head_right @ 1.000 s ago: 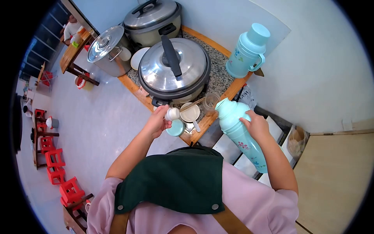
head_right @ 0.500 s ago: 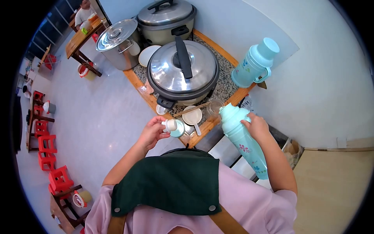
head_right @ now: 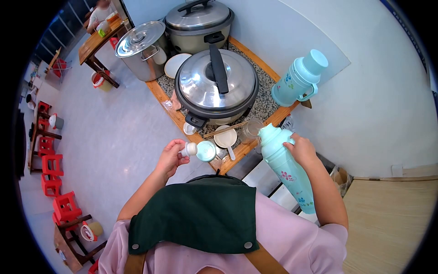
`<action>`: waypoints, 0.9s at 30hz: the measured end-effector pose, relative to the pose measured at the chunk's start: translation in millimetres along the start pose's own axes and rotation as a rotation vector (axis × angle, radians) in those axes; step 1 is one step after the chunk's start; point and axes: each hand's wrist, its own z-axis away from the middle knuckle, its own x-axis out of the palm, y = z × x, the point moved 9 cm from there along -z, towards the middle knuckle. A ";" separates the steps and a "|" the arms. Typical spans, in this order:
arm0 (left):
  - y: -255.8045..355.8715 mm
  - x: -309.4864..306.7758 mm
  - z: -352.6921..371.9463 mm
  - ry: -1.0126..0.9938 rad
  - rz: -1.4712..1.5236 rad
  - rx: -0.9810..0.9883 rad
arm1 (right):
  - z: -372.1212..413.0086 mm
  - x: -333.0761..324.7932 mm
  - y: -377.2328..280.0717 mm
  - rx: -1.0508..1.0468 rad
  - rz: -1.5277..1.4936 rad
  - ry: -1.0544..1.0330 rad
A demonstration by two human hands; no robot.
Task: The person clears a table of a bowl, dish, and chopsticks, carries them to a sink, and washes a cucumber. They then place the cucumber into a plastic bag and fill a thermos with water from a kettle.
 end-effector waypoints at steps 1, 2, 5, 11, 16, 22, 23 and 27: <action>0.3 -1.4 0.2 0.002 0.002 0.005 | -0.5 0.6 0.4 -0.007 -0.005 -0.002; 0.6 -3.0 0.3 0.005 0.003 0.010 | -0.7 0.9 0.2 -0.014 -0.009 -0.005; -1.3 -9.0 -0.3 0.025 -0.021 0.010 | -0.5 0.1 0.0 -0.004 -0.013 -0.012; -4.2 -14.1 2.7 0.019 -0.037 0.008 | 0.6 -1.3 -1.4 0.009 0.002 -0.022; -5.5 -15.4 4.5 -0.001 -0.085 0.018 | -2.4 0.6 -1.0 0.002 0.009 -0.029; -3.7 -13.0 9.5 0.005 -0.078 0.027 | -3.5 0.8 -1.7 0.010 0.027 -0.047; -3.2 -13.1 9.8 0.006 -0.084 0.034 | -3.8 0.9 -1.3 0.013 0.030 -0.049; -4.8 -18.5 9.7 0.039 -0.109 0.031 | -4.6 -0.2 -2.1 0.014 0.035 -0.054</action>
